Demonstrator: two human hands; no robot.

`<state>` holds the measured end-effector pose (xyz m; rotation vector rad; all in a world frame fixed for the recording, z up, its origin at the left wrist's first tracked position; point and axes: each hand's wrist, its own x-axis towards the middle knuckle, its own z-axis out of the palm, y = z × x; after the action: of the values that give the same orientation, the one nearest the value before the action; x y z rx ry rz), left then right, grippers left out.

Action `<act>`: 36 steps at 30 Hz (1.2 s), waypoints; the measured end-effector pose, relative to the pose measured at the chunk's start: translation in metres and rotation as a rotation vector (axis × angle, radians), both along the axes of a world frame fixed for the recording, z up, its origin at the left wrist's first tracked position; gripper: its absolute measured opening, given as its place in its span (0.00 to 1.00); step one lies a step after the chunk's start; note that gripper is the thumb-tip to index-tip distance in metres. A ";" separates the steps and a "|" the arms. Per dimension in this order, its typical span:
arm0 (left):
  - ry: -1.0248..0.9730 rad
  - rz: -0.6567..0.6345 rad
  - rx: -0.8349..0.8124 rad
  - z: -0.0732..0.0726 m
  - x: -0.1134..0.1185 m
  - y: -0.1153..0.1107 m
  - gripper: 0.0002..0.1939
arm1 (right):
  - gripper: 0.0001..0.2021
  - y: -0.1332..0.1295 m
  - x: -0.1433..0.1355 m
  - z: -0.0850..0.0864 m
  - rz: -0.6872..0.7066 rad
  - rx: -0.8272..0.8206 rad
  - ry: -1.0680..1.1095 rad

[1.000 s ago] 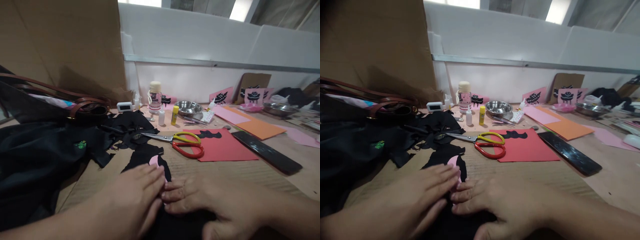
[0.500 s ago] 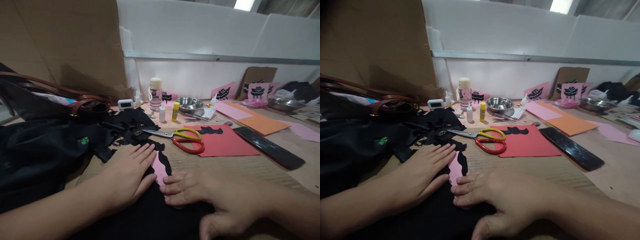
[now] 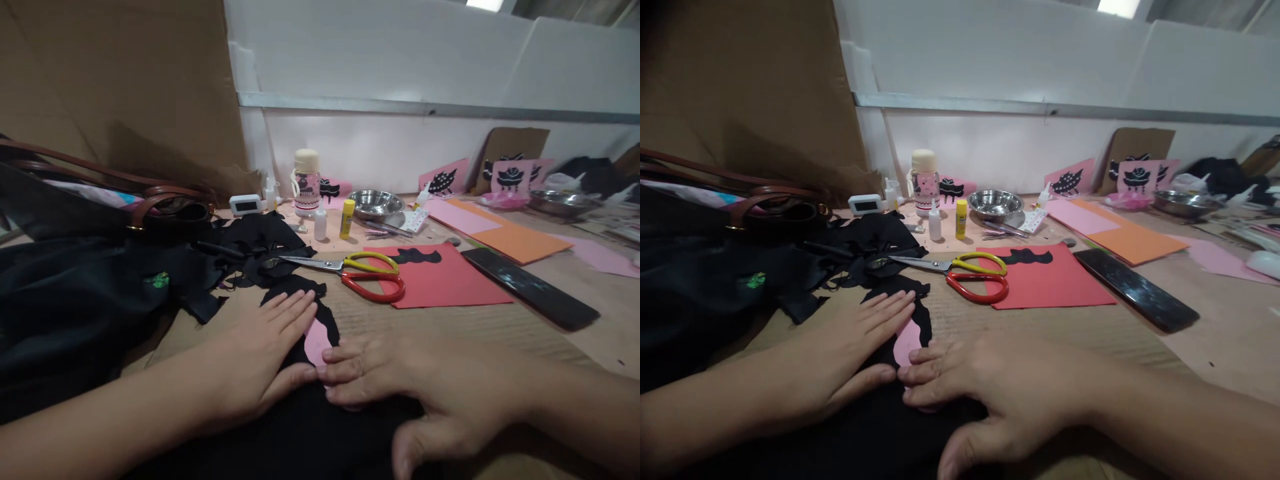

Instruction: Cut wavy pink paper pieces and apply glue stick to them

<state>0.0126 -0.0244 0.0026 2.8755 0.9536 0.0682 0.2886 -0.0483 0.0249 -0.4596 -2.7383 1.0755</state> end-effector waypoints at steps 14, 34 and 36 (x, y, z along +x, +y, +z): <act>0.089 0.010 -0.022 -0.004 0.001 0.013 0.39 | 0.30 -0.001 -0.002 -0.001 -0.020 0.010 0.011; 0.016 0.022 -0.031 0.000 -0.008 0.020 0.40 | 0.28 -0.003 -0.003 0.004 -0.047 0.000 -0.031; -0.008 0.042 -0.020 0.001 -0.007 0.013 0.43 | 0.28 -0.003 -0.003 0.003 -0.054 -0.003 -0.037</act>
<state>0.0052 -0.0110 0.0037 2.8354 1.0079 0.0727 0.2856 -0.0513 0.0278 -0.5560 -2.7396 1.0689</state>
